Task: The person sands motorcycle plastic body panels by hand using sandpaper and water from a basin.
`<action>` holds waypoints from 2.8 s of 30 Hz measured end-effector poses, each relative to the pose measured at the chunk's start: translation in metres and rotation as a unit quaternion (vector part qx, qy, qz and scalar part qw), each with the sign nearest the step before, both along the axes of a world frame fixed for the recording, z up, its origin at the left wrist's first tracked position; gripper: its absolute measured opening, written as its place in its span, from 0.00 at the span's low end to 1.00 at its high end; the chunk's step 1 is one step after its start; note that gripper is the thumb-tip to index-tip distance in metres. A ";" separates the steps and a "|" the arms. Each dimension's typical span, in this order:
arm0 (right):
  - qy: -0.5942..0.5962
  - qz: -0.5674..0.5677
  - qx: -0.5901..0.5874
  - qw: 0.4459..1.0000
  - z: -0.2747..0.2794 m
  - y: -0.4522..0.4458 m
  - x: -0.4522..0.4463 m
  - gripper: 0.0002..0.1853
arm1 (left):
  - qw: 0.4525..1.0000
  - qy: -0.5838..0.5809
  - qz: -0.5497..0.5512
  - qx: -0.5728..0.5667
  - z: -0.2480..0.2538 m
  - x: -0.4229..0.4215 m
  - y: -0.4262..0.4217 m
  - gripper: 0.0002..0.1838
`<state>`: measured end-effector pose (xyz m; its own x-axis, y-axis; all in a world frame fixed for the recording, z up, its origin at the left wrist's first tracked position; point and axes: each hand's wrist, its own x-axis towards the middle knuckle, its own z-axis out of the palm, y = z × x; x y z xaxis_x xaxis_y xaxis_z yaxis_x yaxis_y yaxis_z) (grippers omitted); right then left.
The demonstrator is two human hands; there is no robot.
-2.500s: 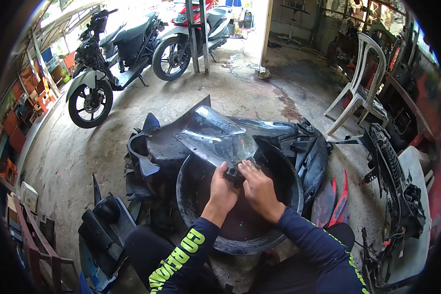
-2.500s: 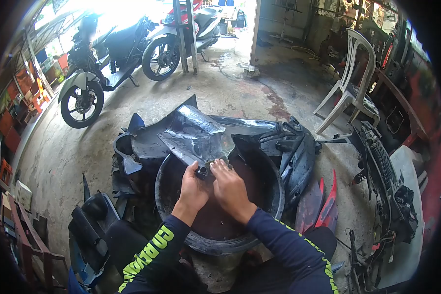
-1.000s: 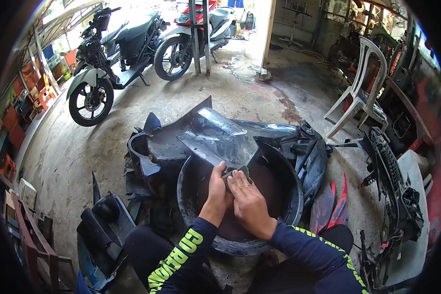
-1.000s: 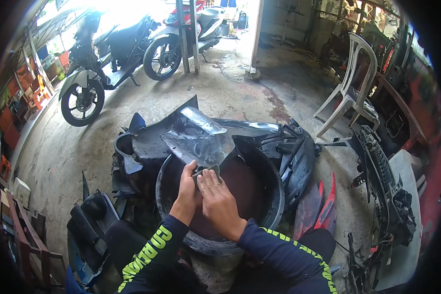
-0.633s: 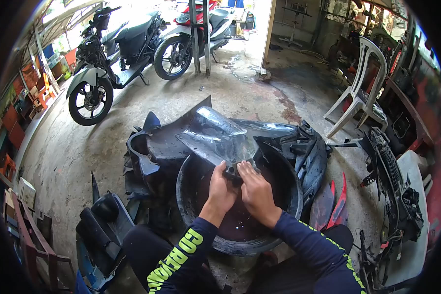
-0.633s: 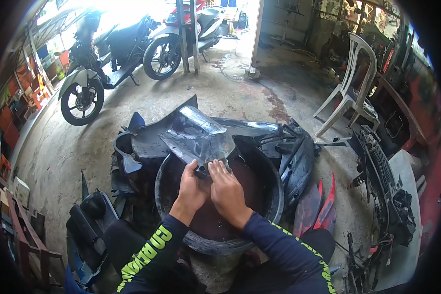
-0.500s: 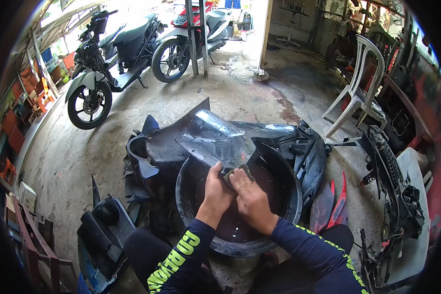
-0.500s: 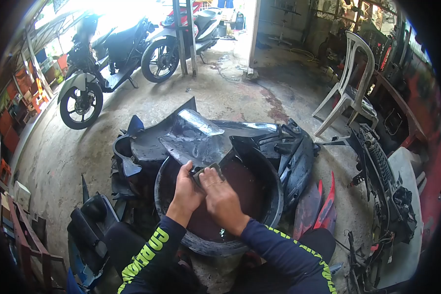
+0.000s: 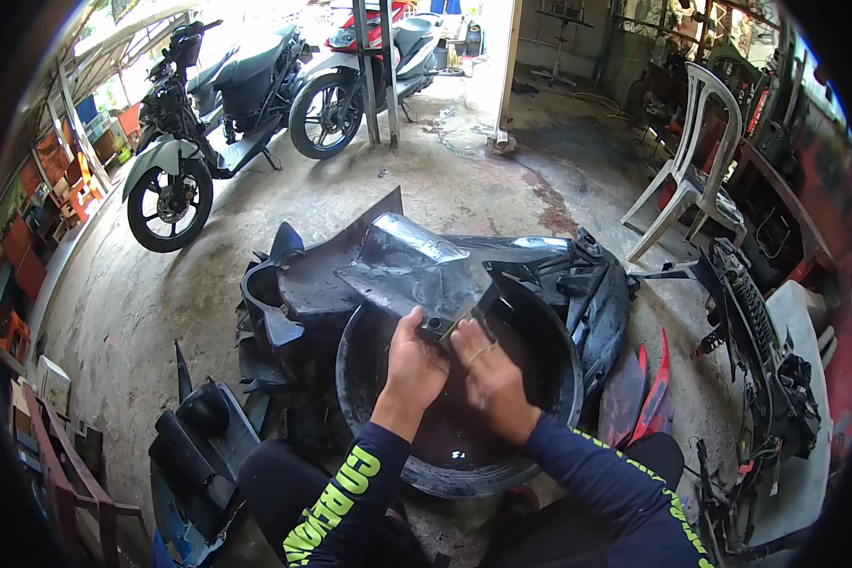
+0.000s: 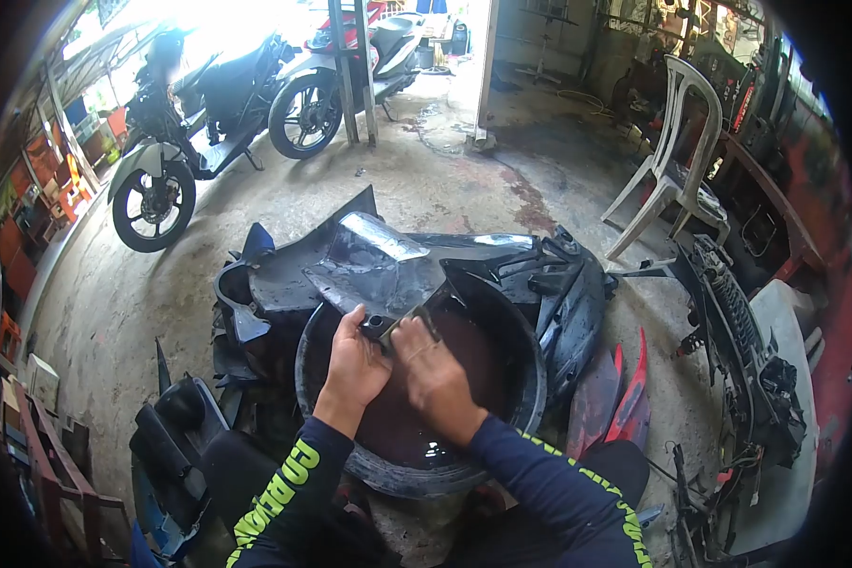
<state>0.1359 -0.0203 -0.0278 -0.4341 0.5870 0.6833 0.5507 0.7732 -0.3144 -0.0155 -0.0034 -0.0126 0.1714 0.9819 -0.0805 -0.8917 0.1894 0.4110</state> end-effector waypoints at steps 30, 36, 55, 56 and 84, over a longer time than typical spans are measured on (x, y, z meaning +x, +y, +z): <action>-0.010 0.011 -0.033 0.999 0.009 -0.004 -0.006 0.28 | 0.996 0.003 0.017 -0.086 -0.017 0.008 -0.003 0.22; -0.025 -0.032 -0.070 0.997 -0.003 0.021 -0.004 0.29 | 0.990 0.076 0.072 -0.095 -0.033 0.006 0.003 0.26; 0.015 -0.366 -0.614 0.699 -0.211 0.056 0.100 0.19 | 0.982 0.127 0.064 -0.123 -0.067 -0.004 -0.004 0.21; 0.024 -0.362 -0.597 0.716 -0.213 0.054 0.104 0.17 | 0.976 0.141 0.068 -0.149 -0.070 -0.004 -0.007 0.21; -0.135 0.020 -0.217 0.966 -0.007 0.012 -0.002 0.51 | 0.986 0.158 0.021 -0.058 -0.038 -0.017 0.007 0.19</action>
<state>0.1339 -0.0083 -0.0351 -0.5905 0.7723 0.2342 0.6306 0.6226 -0.4634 -0.0326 0.0038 -0.0504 0.0801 0.9687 -0.2350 -0.7308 0.2174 0.6470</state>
